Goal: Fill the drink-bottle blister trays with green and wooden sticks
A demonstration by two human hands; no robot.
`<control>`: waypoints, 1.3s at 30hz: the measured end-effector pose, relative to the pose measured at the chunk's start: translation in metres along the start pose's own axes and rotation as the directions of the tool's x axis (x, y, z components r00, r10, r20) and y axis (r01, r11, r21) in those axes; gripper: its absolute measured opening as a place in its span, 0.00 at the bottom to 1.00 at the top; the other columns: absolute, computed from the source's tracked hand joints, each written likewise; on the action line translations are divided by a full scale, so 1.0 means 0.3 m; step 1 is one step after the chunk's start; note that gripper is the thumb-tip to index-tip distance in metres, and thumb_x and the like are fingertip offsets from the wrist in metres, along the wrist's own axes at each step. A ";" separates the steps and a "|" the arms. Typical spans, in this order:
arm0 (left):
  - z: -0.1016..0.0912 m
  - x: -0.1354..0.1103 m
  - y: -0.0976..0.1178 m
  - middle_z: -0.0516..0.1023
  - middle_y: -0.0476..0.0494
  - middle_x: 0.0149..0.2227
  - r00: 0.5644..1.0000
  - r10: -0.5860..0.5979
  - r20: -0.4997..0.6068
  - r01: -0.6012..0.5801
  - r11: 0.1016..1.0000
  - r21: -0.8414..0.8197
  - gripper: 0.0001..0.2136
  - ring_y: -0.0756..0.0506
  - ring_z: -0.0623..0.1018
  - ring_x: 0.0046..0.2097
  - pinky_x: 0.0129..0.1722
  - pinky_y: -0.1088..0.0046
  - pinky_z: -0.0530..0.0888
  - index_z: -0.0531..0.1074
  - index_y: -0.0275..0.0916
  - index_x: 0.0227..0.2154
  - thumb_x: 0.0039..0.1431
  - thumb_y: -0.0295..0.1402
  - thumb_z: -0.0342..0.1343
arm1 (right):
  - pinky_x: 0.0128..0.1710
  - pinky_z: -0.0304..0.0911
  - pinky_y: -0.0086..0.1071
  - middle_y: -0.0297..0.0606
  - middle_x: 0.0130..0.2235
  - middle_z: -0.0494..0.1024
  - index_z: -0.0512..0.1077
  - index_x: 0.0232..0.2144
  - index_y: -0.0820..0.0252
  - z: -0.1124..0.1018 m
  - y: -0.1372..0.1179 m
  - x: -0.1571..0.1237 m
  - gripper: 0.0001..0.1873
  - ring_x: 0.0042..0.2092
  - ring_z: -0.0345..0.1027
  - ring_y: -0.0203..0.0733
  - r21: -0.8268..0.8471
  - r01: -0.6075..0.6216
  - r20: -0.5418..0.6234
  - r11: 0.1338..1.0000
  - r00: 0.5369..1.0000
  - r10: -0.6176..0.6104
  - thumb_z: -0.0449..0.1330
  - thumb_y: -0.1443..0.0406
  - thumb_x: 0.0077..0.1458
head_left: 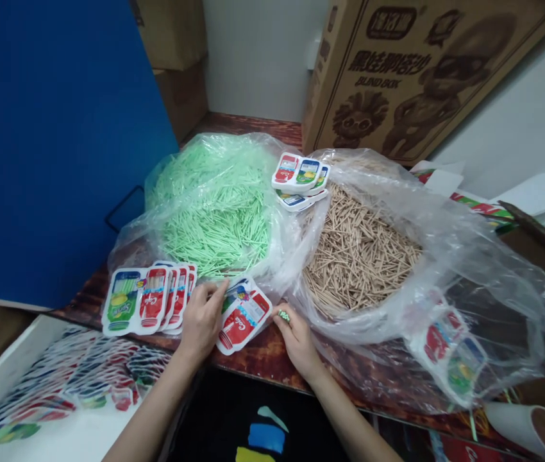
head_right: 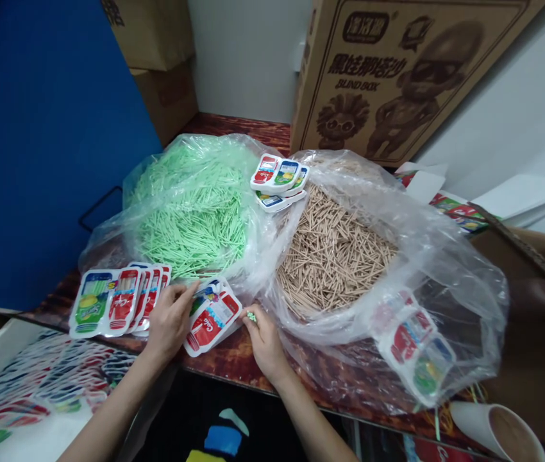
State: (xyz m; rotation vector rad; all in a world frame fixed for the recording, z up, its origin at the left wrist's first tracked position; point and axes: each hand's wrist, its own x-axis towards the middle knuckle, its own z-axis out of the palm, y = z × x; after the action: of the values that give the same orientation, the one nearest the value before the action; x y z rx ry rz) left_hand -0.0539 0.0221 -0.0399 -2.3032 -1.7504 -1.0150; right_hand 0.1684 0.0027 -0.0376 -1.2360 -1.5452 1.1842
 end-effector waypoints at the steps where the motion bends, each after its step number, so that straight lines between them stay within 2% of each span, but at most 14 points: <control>1: -0.002 -0.003 0.000 0.73 0.40 0.36 1.000 -0.004 -0.029 0.003 1.000 -0.007 0.18 0.44 0.73 0.36 0.37 0.69 0.72 0.69 0.37 0.54 0.63 0.24 0.46 | 0.41 0.59 0.30 0.34 0.33 0.72 0.68 0.34 0.57 0.000 -0.001 0.000 0.08 0.38 0.67 0.39 -0.002 -0.003 -0.002 1.000 1.000 0.003 0.50 0.64 0.63; 5: -0.002 -0.007 -0.004 0.76 0.41 0.33 0.999 0.004 -0.038 -0.007 0.998 -0.067 0.13 0.44 0.75 0.35 0.38 0.69 0.72 0.72 0.37 0.48 0.63 0.25 0.48 | 0.41 0.58 0.30 0.34 0.33 0.72 0.68 0.32 0.58 0.001 -0.004 0.000 0.09 0.37 0.66 0.39 -0.014 -0.005 -0.008 1.000 1.000 0.005 0.50 0.64 0.63; 9: -0.018 0.006 0.001 0.78 0.39 0.42 1.000 0.031 0.002 -0.030 0.984 -0.175 0.11 0.43 0.76 0.44 0.46 0.67 0.71 0.73 0.37 0.44 0.62 0.24 0.50 | 0.39 0.58 0.30 0.33 0.33 0.71 0.68 0.33 0.58 -0.003 -0.006 -0.002 0.08 0.37 0.66 0.39 -0.012 -0.012 -0.032 1.000 0.999 0.012 0.51 0.63 0.62; 14: -0.088 0.021 0.046 0.76 0.42 0.44 0.995 -0.091 -0.044 0.070 0.934 -0.350 0.11 0.45 0.75 0.45 0.47 0.67 0.71 0.74 0.41 0.44 0.61 0.24 0.53 | 0.40 0.59 0.31 0.33 0.31 0.73 0.70 0.31 0.57 -0.025 -0.028 -0.006 0.08 0.37 0.67 0.39 0.041 -0.025 -0.053 0.999 0.998 0.027 0.53 0.64 0.61; 17: -0.107 0.011 0.098 0.75 0.44 0.40 0.983 -0.180 0.026 0.168 0.847 -0.504 0.10 0.46 0.75 0.42 0.43 0.70 0.71 0.75 0.41 0.42 0.61 0.26 0.54 | 0.42 0.61 0.32 0.34 0.32 0.75 0.71 0.30 0.57 -0.047 -0.072 0.018 0.07 0.37 0.69 0.40 0.207 -0.048 -0.093 0.977 0.993 0.069 0.56 0.62 0.59; 19: -0.099 0.003 0.138 0.75 0.45 0.37 0.969 -0.217 0.115 0.241 0.756 -0.609 0.08 0.46 0.75 0.40 0.39 0.71 0.72 0.76 0.40 0.39 0.61 0.27 0.53 | 0.43 0.63 0.34 0.34 0.32 0.77 0.71 0.31 0.57 -0.060 -0.119 0.053 0.06 0.37 0.71 0.40 0.451 -0.077 -0.118 0.889 0.982 0.145 0.58 0.61 0.58; 22: -0.069 -0.004 0.188 0.74 0.45 0.34 0.944 -0.230 0.235 0.328 0.625 -0.708 0.07 0.47 0.75 0.37 0.37 0.72 0.72 0.76 0.39 0.34 0.61 0.29 0.53 | 0.47 0.65 0.39 0.32 0.33 0.80 0.69 0.33 0.55 -0.069 -0.196 0.119 0.05 0.38 0.74 0.41 0.789 -0.123 -0.041 0.602 0.967 0.251 0.62 0.61 0.55; 24: -0.048 -0.005 0.209 0.74 0.45 0.33 0.931 -0.225 0.287 0.364 0.569 -0.737 0.07 0.47 0.75 0.37 0.37 0.72 0.71 0.77 0.38 0.33 0.61 0.30 0.54 | 0.51 0.64 0.40 0.32 0.35 0.81 0.69 0.33 0.54 -0.069 -0.234 0.155 0.06 0.41 0.75 0.41 0.872 -0.172 0.047 0.458 0.961 0.272 0.63 0.62 0.53; 26: -0.032 -0.003 0.218 0.74 0.44 0.33 0.921 -0.228 0.316 0.390 0.527 -0.755 0.06 0.47 0.75 0.37 0.37 0.72 0.71 0.77 0.38 0.33 0.60 0.30 0.54 | 0.53 0.63 0.42 0.33 0.37 0.81 0.68 0.33 0.55 -0.066 -0.253 0.174 0.05 0.45 0.74 0.41 0.878 -0.222 0.107 0.424 0.954 0.279 0.62 0.63 0.54; 28: -0.023 0.002 0.221 0.74 0.44 0.33 0.912 -0.250 0.324 0.408 0.487 -0.772 0.06 0.46 0.75 0.37 0.37 0.72 0.71 0.77 0.38 0.32 0.60 0.30 0.55 | 0.52 0.64 0.44 0.35 0.37 0.81 0.67 0.32 0.54 -0.062 -0.257 0.175 0.05 0.46 0.74 0.43 0.836 -0.258 0.130 0.484 0.951 0.282 0.60 0.61 0.56; 31: -0.019 0.011 0.223 0.75 0.44 0.33 0.896 -0.281 0.344 0.439 0.453 -0.776 0.07 0.46 0.75 0.37 0.38 0.70 0.72 0.78 0.38 0.31 0.59 0.32 0.55 | 0.46 0.67 0.46 0.40 0.38 0.80 0.66 0.31 0.56 -0.065 -0.263 0.156 0.09 0.45 0.74 0.48 0.702 -0.300 0.156 0.646 0.950 0.271 0.58 0.58 0.57; 34: -0.017 0.022 0.229 0.76 0.43 0.34 0.887 -0.291 0.358 0.456 0.435 -0.776 0.08 0.45 0.76 0.38 0.39 0.70 0.72 0.78 0.38 0.31 0.59 0.33 0.55 | 0.46 0.68 0.44 0.43 0.44 0.79 0.69 0.34 0.59 -0.088 -0.287 0.133 0.11 0.48 0.72 0.49 0.506 -0.351 0.280 0.788 0.931 0.234 0.59 0.56 0.56; 36: -0.010 0.027 0.233 0.76 0.43 0.34 0.886 -0.305 0.350 0.455 0.420 -0.786 0.08 0.45 0.76 0.39 0.39 0.69 0.72 0.78 0.38 0.32 0.59 0.33 0.55 | 0.50 0.65 0.42 0.42 0.50 0.75 0.71 0.41 0.58 -0.114 -0.310 0.120 0.13 0.52 0.69 0.48 0.377 -0.313 0.313 0.872 0.929 0.198 0.58 0.57 0.57; 39: 0.008 0.031 0.239 0.77 0.43 0.36 0.883 -0.355 0.308 0.442 0.404 -0.801 0.07 0.44 0.76 0.40 0.41 0.69 0.72 0.78 0.38 0.33 0.58 0.33 0.55 | 0.54 0.62 0.40 0.40 0.54 0.72 0.69 0.50 0.52 -0.157 -0.334 0.100 0.17 0.57 0.64 0.46 0.218 -0.195 0.213 0.956 0.966 0.148 0.56 0.58 0.59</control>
State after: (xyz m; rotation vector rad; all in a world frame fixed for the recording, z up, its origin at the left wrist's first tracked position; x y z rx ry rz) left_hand 0.0115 0.0060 -0.0137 -2.3748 -2.2374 -2.4078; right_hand 0.1857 0.0326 0.0716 -1.1393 -1.4037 1.5963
